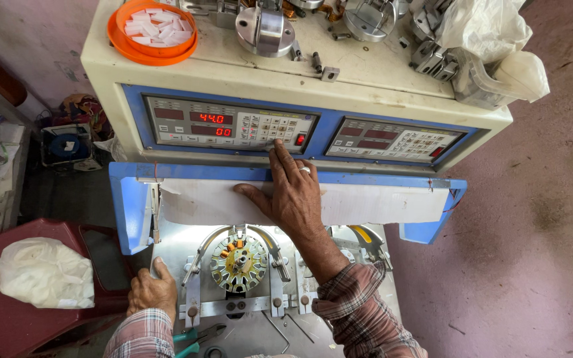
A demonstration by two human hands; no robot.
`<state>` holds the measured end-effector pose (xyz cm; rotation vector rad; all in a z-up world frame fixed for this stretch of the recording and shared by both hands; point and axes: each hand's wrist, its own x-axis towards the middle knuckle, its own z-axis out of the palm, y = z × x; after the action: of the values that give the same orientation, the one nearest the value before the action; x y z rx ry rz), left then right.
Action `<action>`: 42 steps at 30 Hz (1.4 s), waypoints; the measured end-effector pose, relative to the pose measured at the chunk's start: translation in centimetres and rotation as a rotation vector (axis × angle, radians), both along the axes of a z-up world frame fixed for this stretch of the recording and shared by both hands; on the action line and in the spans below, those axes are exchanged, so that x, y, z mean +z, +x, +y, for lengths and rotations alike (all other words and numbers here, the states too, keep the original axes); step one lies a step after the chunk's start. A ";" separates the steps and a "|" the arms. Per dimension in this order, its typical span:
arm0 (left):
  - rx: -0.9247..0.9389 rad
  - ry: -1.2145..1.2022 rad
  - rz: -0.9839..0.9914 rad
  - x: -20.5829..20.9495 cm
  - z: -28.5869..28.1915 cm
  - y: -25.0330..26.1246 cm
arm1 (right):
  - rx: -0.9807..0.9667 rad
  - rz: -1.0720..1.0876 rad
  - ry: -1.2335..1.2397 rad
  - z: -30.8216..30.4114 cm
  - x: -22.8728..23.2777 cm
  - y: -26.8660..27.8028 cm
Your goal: The person operates a motor winding machine, adjusting settings on the digital control panel and manipulating a motor stator. They use pliers and a screwdriver to adjust the stator's position and secure components within the machine's fixture.
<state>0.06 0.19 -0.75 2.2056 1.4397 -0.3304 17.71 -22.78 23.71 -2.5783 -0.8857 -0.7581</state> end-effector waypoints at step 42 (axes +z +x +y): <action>-0.389 0.309 -0.445 1.7 -2.5 -13.0 | 0.228 0.118 0.321 -7.5 -0.9 -7.4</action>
<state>-12.94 -2.33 0.92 2.5905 0.8656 0.2682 10.29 -30.27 22.77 -2.1744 -0.9186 -0.6187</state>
